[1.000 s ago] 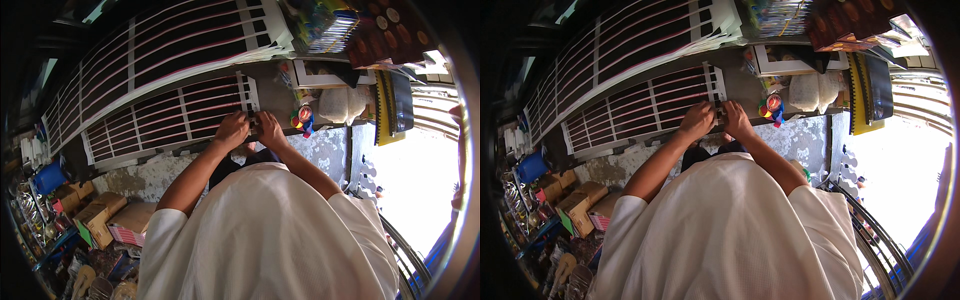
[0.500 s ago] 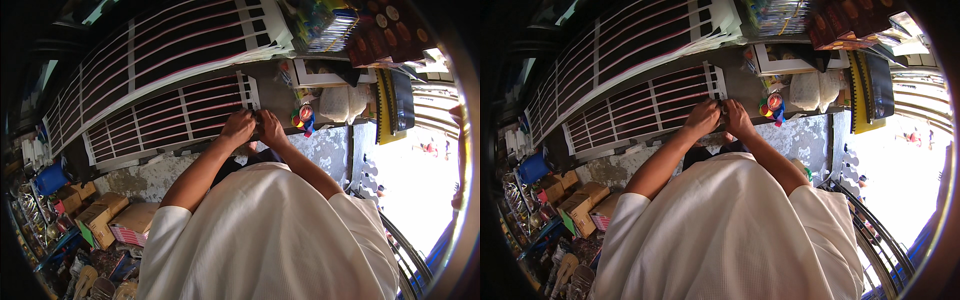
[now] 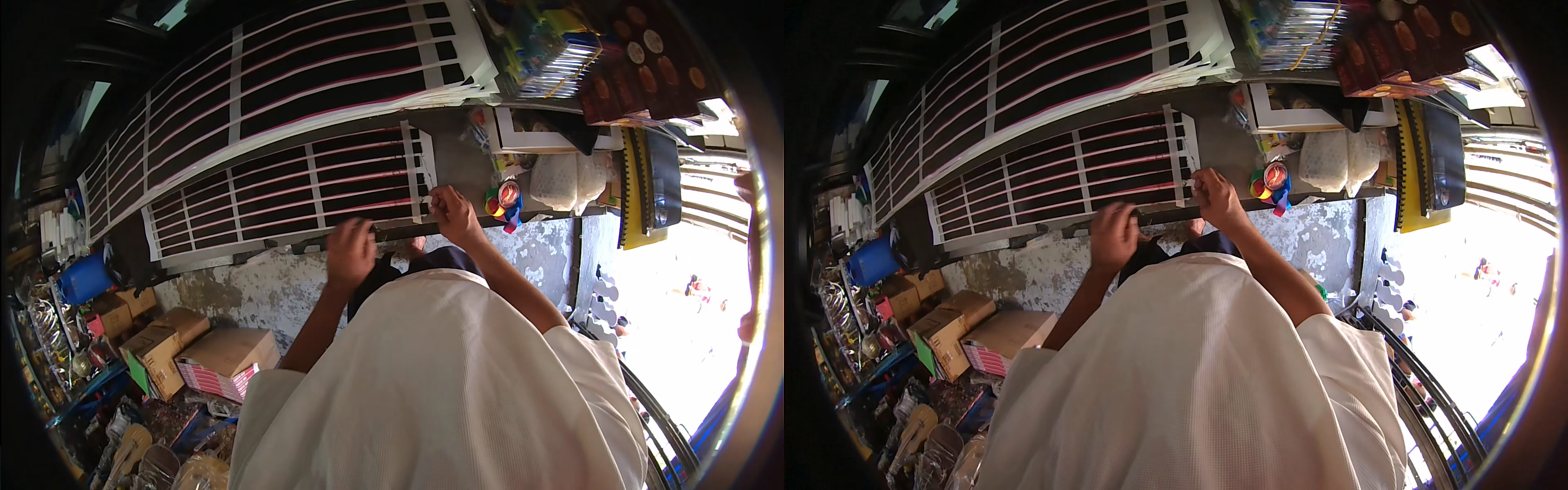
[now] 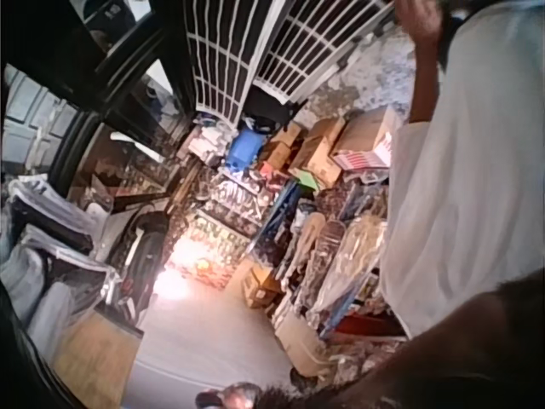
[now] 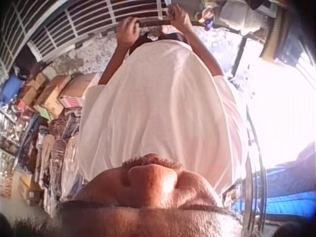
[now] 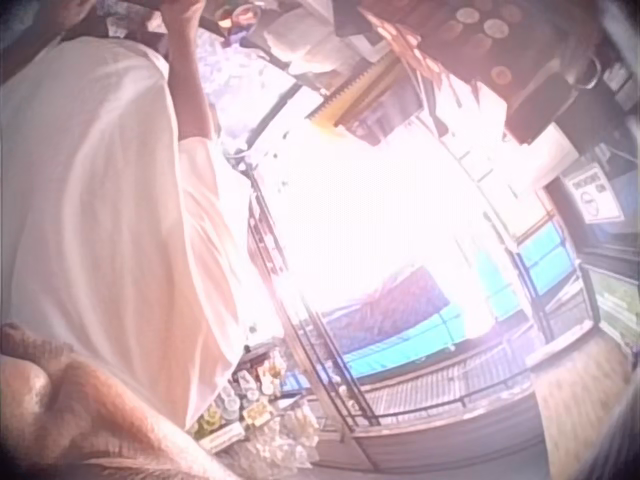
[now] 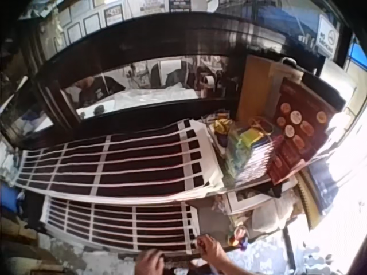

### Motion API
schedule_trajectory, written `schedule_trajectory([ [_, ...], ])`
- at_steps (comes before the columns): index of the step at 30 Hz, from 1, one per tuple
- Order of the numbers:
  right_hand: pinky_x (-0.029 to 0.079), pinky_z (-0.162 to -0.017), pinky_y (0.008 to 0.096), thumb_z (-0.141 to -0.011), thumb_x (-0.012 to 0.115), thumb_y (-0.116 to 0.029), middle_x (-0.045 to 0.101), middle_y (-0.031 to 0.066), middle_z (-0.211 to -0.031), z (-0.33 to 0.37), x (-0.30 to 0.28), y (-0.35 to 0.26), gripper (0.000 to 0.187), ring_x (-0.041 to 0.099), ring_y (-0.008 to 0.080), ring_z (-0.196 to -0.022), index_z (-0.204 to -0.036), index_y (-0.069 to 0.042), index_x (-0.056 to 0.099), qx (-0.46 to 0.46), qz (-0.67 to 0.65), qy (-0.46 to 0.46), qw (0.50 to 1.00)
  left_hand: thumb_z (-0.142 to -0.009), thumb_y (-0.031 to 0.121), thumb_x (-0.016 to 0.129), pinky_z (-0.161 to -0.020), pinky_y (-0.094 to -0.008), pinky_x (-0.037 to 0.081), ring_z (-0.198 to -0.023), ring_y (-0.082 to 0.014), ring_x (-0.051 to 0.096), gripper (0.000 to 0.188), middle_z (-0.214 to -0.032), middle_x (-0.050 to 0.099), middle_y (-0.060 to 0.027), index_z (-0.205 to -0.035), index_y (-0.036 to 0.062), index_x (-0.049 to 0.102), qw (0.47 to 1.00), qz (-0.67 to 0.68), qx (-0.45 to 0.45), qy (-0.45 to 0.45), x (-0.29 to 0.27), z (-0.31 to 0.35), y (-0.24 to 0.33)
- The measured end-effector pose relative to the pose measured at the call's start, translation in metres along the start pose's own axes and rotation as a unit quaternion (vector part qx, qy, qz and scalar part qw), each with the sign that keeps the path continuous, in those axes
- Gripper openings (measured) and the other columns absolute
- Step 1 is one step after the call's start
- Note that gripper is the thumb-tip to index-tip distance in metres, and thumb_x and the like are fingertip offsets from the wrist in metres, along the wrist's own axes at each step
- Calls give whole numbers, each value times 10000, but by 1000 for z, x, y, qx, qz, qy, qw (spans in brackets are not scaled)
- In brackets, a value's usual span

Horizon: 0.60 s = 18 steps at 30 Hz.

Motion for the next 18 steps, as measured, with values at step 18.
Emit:
schedule_trajectory([
  [18,583,-800,480,-892,815,-1,664,176,-1016,-18,7,-15,316,705,372,-886,-1180,-37,692,-40,127,86,987,-1053,180,749,-1122,-566,563,-1379,-426,619,344,-1518,629,-186,-1363,32,727,979,-136,-127,78,-34,8,-78],
])
Point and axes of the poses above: each hand's wrist, its own z-axis away from the middle knuckle, its own x-axis out of the palm, y = z × x, the point moved 1 cm from there along -z, towards the middle knuckle
